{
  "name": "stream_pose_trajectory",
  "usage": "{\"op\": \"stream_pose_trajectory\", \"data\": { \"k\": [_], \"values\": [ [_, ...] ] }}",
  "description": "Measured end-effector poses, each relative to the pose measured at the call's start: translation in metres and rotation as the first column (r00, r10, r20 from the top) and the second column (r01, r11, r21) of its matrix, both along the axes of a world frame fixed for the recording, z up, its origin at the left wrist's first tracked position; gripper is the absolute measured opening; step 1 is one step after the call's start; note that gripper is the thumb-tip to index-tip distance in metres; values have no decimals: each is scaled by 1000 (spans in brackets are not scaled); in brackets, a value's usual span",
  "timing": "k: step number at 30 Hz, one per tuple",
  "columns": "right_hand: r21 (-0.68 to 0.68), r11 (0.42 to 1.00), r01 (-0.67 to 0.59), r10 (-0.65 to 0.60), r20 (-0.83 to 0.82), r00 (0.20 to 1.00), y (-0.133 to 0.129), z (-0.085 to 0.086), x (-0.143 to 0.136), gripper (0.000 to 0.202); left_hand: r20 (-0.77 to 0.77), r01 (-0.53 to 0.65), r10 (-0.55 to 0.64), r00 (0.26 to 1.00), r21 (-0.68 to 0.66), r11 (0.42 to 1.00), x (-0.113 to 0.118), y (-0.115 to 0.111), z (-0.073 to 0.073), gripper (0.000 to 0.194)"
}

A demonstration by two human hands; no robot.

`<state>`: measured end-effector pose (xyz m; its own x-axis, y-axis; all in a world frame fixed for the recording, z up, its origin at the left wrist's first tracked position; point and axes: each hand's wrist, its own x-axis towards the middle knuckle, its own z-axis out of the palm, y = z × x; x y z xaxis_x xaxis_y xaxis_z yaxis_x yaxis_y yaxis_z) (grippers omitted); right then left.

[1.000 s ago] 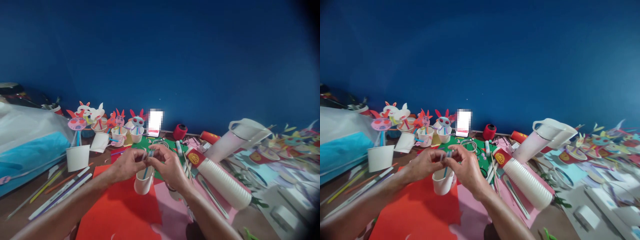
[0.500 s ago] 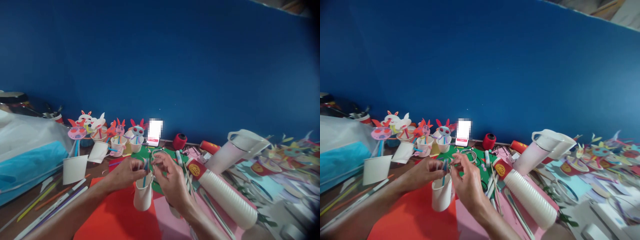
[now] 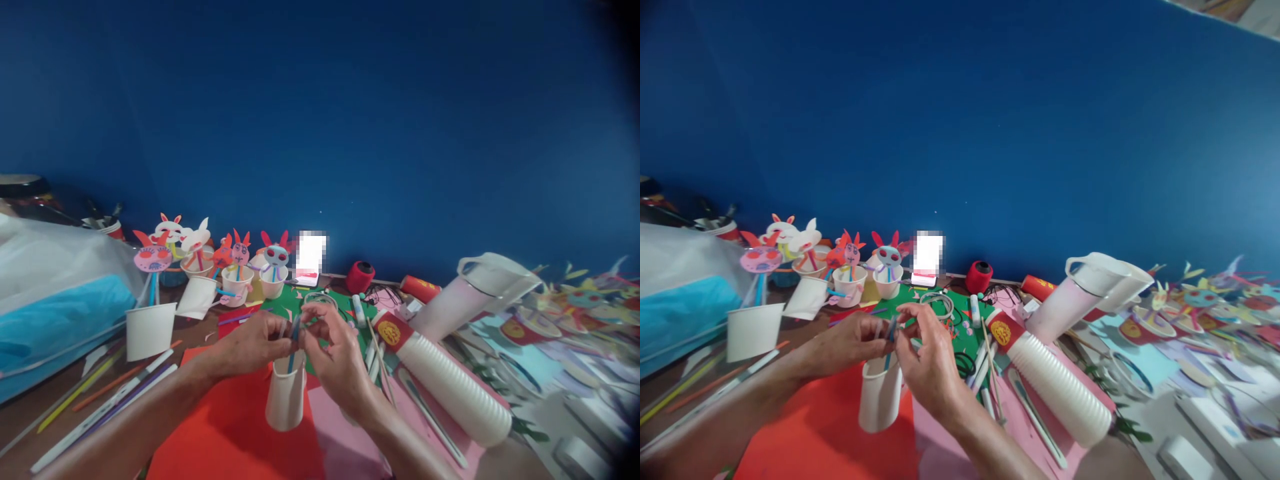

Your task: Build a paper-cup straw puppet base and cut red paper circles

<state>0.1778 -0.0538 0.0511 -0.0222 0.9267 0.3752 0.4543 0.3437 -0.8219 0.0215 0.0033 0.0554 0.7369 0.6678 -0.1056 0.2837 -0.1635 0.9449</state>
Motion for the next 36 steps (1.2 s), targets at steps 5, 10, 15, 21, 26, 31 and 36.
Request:
{"op": "stream_pose_trajectory", "data": {
  "k": [5, 10, 15, 21, 26, 31, 36],
  "values": [
    [-95, 995, -41, 30, -117, 993, -2, 1, 0, 29, 42, -28, 30, 999, -53, 998, 1, -1, -1, 22],
    [-65, 982, -176, 138, -384, 913, 0, 2, 2, 23, 89, -59, 68, 994, -106, 993, -1, -1, 1, 24],
    [-12, 974, -227, 197, -455, 869, 12, -1, 14, 15, 127, -76, 96, 987, -156, 985, -9, 2, 10, 21],
    [-79, 892, -446, 409, -281, 868, 23, -15, 21, 20, 180, -103, 132, 975, -162, 981, -15, 3, 16, 17],
    [-87, 839, -537, 488, -315, 814, 24, -18, 22, 25, 212, -82, 121, 970, -184, 980, -15, 4, 13, 16],
    [-93, 838, -538, 490, -305, 817, 26, -21, 25, 23, 199, -87, 125, 972, -190, 978, -13, 2, 13, 17],
    [-118, 825, -552, 509, -269, 818, 24, -19, 25, 18, 201, -35, 73, 977, -186, 982, -11, -3, 16, 17]
  ]
}}
